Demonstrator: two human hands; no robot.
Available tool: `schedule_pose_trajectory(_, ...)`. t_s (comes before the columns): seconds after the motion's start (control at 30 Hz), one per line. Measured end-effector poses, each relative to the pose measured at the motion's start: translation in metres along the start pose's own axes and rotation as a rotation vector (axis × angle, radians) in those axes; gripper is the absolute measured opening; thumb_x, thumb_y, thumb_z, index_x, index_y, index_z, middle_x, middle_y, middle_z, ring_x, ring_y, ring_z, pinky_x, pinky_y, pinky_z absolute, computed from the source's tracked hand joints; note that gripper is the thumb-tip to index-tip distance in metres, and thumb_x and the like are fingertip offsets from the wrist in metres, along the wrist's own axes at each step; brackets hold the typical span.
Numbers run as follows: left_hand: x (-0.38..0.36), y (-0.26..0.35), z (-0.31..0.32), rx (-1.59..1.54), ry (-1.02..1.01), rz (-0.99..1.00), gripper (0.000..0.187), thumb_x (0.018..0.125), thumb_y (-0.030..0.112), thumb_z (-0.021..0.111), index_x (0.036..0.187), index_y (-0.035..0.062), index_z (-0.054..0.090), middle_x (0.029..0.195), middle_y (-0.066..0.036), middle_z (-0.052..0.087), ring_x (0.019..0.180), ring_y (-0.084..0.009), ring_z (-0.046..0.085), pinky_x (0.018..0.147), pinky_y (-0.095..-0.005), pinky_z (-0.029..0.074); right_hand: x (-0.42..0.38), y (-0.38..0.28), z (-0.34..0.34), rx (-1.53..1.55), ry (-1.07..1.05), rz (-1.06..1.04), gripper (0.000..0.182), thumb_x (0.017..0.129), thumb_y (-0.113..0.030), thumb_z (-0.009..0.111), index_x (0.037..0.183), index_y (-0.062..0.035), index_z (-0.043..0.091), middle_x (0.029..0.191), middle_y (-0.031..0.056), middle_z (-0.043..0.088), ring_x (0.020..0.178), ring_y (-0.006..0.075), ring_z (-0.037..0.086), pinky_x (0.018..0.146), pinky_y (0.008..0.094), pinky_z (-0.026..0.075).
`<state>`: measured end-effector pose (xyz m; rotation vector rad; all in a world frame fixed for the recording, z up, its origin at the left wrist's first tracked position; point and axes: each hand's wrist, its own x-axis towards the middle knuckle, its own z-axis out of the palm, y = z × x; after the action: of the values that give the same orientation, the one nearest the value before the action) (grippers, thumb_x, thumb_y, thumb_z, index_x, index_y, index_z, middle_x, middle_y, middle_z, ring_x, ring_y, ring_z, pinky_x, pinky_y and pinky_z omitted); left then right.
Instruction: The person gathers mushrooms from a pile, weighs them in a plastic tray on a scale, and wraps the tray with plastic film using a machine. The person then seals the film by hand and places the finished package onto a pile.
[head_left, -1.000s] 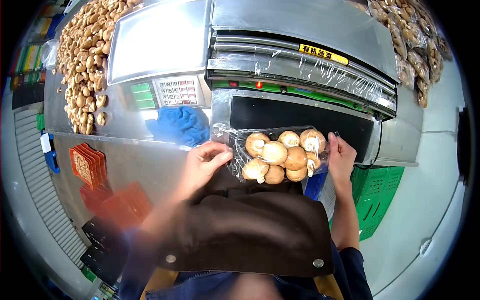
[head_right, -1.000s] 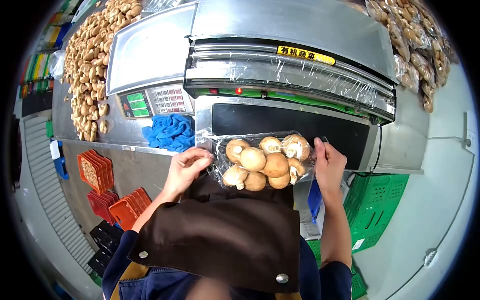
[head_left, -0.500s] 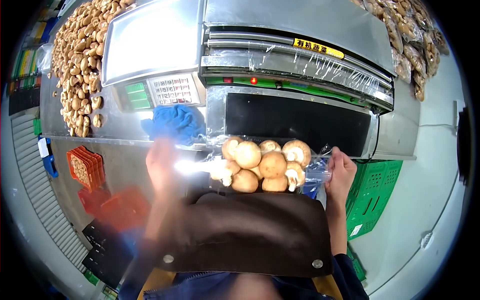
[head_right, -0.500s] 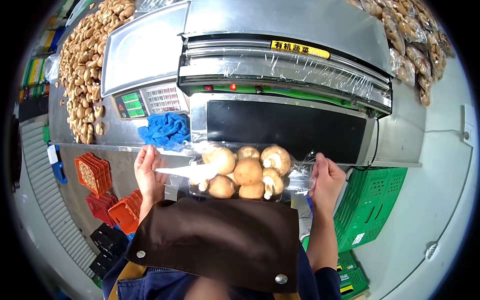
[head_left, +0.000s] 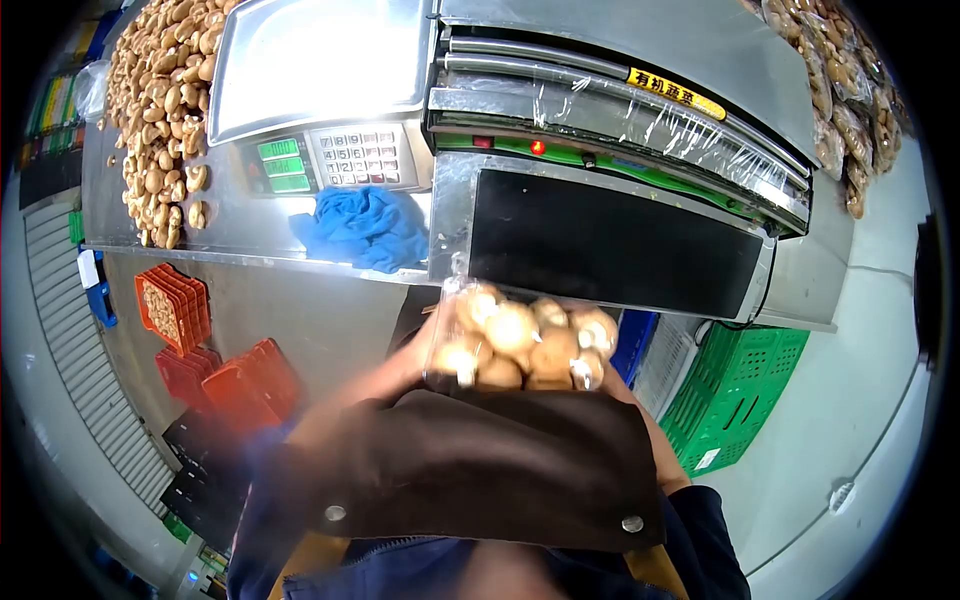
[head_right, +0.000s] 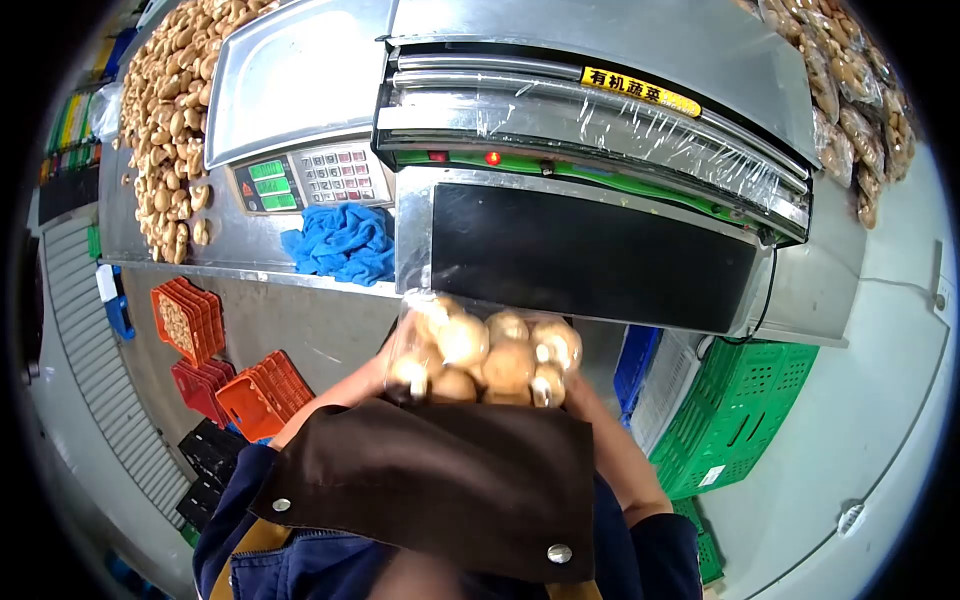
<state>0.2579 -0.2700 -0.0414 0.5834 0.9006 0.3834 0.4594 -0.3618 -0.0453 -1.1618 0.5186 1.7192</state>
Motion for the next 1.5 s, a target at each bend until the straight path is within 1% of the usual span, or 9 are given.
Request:
schedule_pose_trajectory(0.07,0.004,0.023,0.009,0.037,-0.151,-0.020,0.024,0.081,0.015,0.069,0.100,0.0030,0.060,0.089,-0.004,0.063,0.082,-0.0152,0.060,0.075,-0.0308,0.048,0.003,-0.007,0.013,-0.043,-0.261,0.021,0.030,0.092,-0.025,0.055,0.068,-0.0080,0.057,0.066,-0.0001,0.059,0.061,0.0067,0.055,0.056,0.0235,0.045)
schedule_pose_trajectory(0.17,0.019,0.044,0.023,0.583,-0.389,0.784,0.015,0.075,0.008,0.072,0.082,0.0048,0.060,0.075,-0.007,0.057,0.060,-0.0212,0.055,0.050,-0.0307,0.042,-0.007,0.005,0.035,-0.254,-0.682,-0.201,0.027,0.091,-0.024,0.057,0.072,-0.0052,0.057,0.072,-0.0002,0.060,0.066,0.0070,0.056,0.060,0.0233,0.045)
schedule_pose_trajectory(0.3,0.012,0.081,0.053,0.665,-0.511,1.044,0.028,0.072,0.024,0.076,0.085,0.0069,0.058,0.090,-0.009,0.057,0.081,-0.0286,0.056,0.068,-0.0348,0.046,-0.030,0.008,0.051,-0.512,-0.676,-0.202,0.019,0.092,-0.021,0.054,0.102,-0.0051,0.058,0.101,0.0058,0.060,0.096,0.0109,0.054,0.079,0.0247,0.045)
schedule_pose_trajectory(0.4,0.019,0.079,0.059,0.693,-0.809,0.815,0.031,0.088,0.032,0.062,0.104,0.0059,0.058,0.123,-0.020,0.053,0.118,-0.0372,0.048,0.095,-0.0452,0.041,-0.014,0.030,0.033,-0.526,-0.544,-0.147,0.031,0.095,-0.022,0.046,0.124,-0.0108,0.049,0.117,0.0079,0.052,0.117,0.0142,0.046,0.092,0.0270,0.042)
schedule_pose_trajectory(0.5,-0.001,0.102,0.060,0.761,-1.012,0.677,0.031,0.089,0.032,0.060,0.106,0.0053,0.058,0.122,-0.020,0.053,0.118,-0.0366,0.049,0.095,-0.0447,0.041,0.005,-0.036,0.030,-1.550,-0.629,-0.458,0.021,0.091,-0.007,0.050,0.109,-0.0063,0.060,0.115,0.0090,0.057,0.098,0.0160,0.060,0.080,0.0261,0.049)
schedule_pose_trajectory(0.77,-0.051,0.172,0.049,0.920,-1.109,0.612,0.031,0.091,0.030,0.056,0.109,0.0037,0.056,0.122,-0.020,0.054,0.116,-0.0350,0.051,0.095,-0.0434,0.042,-0.083,-0.099,0.137,-1.311,-0.860,-0.423,0.038,0.075,-0.024,0.077,0.104,-0.0022,0.067,0.087,0.0058,0.063,0.062,0.0085,0.051,0.056,0.0211,0.041)
schedule_pose_trajectory(1.03,-0.057,0.175,0.053,0.959,-1.061,0.605,0.032,0.093,0.028,0.052,0.112,0.0021,0.055,0.121,-0.020,0.056,0.114,-0.0333,0.053,0.094,-0.0421,0.043,-0.065,-0.084,0.153,-1.358,-0.831,-0.462,0.009,0.083,-0.009,0.067,0.085,-0.0002,0.067,0.073,0.0048,0.057,0.058,0.0087,0.050,0.051,0.0239,0.038)
schedule_pose_trajectory(1.3,-0.058,0.172,0.055,0.934,-1.048,0.530,0.033,0.095,0.026,0.048,0.115,0.0006,0.053,0.120,-0.021,0.057,0.112,-0.0317,0.055,0.094,-0.0409,0.044,-0.060,-0.096,0.150,-1.579,-0.976,-0.403,0.025,0.084,-0.014,0.064,0.106,-0.0027,0.060,0.095,0.0099,0.060,0.080,0.0226,0.059,0.073,0.0327,0.049)
schedule_pose_trajectory(1.5,-0.045,0.158,0.056,0.860,-1.023,0.420,0.034,0.096,0.025,0.045,0.117,-0.0006,0.052,0.119,-0.021,0.058,0.111,-0.0305,0.056,0.094,-0.0399,0.045,-0.087,-0.086,0.166,-1.355,-1.186,-0.807,0.040,0.091,-0.018,0.054,0.126,-0.0022,0.044,0.115,0.0194,0.055,0.103,0.0351,0.057,0.084,0.0406,0.047)
